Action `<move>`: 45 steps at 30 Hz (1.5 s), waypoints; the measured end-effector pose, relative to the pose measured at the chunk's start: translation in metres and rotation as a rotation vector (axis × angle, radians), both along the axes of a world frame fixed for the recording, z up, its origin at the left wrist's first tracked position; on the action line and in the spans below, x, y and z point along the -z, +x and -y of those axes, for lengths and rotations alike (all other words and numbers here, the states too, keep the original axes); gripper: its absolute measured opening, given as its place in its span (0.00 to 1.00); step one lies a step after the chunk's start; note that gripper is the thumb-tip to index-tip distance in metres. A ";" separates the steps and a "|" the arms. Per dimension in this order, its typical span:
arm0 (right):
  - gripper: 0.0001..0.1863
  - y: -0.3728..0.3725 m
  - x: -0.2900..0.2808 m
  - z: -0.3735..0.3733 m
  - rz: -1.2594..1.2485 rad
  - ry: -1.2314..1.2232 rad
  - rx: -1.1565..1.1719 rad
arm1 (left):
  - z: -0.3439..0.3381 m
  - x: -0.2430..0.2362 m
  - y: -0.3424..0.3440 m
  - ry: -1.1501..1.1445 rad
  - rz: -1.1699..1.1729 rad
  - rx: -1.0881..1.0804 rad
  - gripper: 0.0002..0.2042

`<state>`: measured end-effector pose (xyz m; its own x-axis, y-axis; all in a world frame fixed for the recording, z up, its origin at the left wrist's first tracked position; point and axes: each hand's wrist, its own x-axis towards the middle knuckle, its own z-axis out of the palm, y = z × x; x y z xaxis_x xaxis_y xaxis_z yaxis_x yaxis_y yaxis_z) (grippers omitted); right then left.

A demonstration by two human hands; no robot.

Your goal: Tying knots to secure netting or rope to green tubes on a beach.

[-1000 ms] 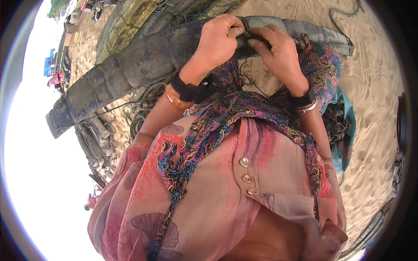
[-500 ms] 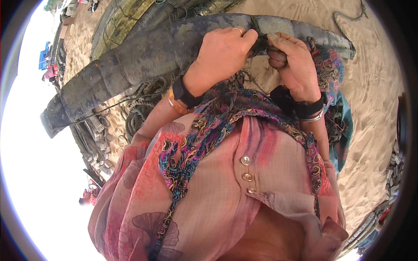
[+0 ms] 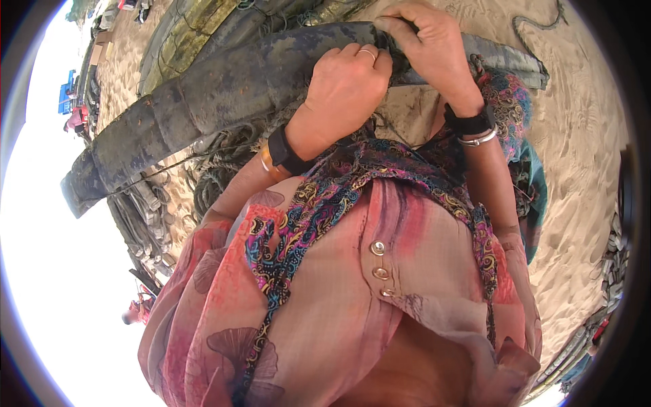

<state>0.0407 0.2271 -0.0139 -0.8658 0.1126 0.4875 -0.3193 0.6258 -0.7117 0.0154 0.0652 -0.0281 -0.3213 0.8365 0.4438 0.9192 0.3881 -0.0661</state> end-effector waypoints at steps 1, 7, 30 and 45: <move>0.09 0.001 0.000 0.001 -0.003 0.001 0.005 | -0.002 -0.001 0.002 -0.052 -0.035 -0.109 0.09; 0.11 0.021 0.049 -0.028 -0.103 -0.454 0.371 | 0.001 -0.004 -0.001 -0.055 0.157 -0.174 0.11; 0.07 0.065 0.068 0.000 0.254 -1.375 -0.035 | -0.002 -0.008 -0.001 0.086 0.366 -0.081 0.18; 0.10 0.063 0.059 -0.001 0.208 -0.480 0.066 | -0.008 -0.003 -0.003 -0.016 0.415 -0.109 0.14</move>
